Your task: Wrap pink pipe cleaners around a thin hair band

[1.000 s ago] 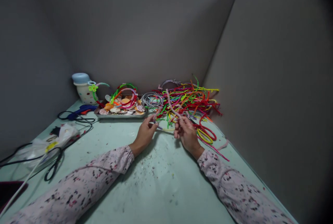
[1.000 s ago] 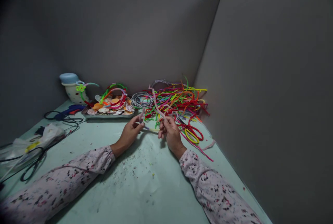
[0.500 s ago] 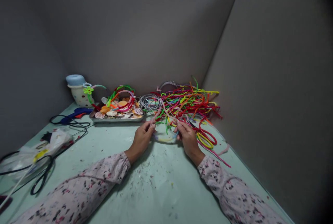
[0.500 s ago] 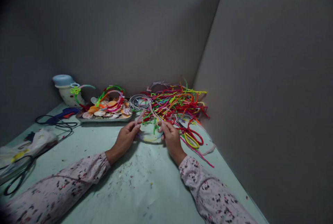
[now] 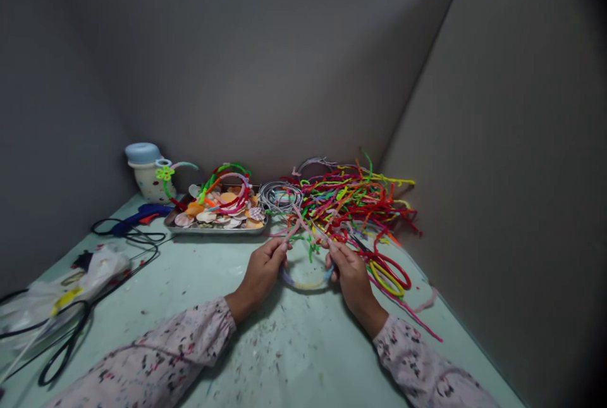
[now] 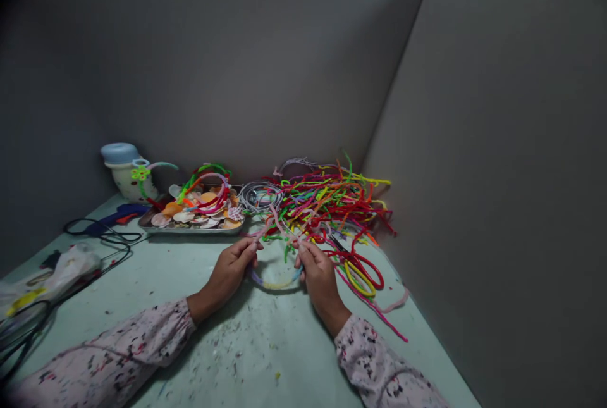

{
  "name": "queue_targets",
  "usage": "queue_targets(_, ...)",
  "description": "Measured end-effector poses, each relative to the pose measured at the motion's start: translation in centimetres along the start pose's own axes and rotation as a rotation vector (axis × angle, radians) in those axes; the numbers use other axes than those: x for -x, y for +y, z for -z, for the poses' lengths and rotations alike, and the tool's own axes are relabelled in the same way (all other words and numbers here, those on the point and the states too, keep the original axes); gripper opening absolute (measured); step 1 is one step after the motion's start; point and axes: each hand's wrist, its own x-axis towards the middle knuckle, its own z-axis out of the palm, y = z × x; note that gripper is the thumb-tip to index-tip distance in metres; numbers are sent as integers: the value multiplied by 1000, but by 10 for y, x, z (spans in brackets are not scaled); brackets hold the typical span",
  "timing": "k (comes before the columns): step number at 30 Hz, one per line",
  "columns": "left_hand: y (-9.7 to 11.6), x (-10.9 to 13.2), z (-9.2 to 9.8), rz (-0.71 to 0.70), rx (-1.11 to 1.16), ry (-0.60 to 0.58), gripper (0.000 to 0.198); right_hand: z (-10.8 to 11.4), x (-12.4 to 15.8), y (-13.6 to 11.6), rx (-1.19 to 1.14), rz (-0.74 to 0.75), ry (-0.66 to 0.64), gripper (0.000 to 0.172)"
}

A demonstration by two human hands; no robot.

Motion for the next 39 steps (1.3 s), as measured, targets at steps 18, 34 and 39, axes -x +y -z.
queue_targets(18,-4,-2,1,76,62,45,37,4,-4,10,-196,-119,-51,32)
queue_targets(34,0,-6,-3,9,-20,95,32,8,-4,11,-270,-164,-29,28)
queue_targets(39,-5,-8,-3,60,74,92,31,7,-6,10,-279,-180,-33,27)
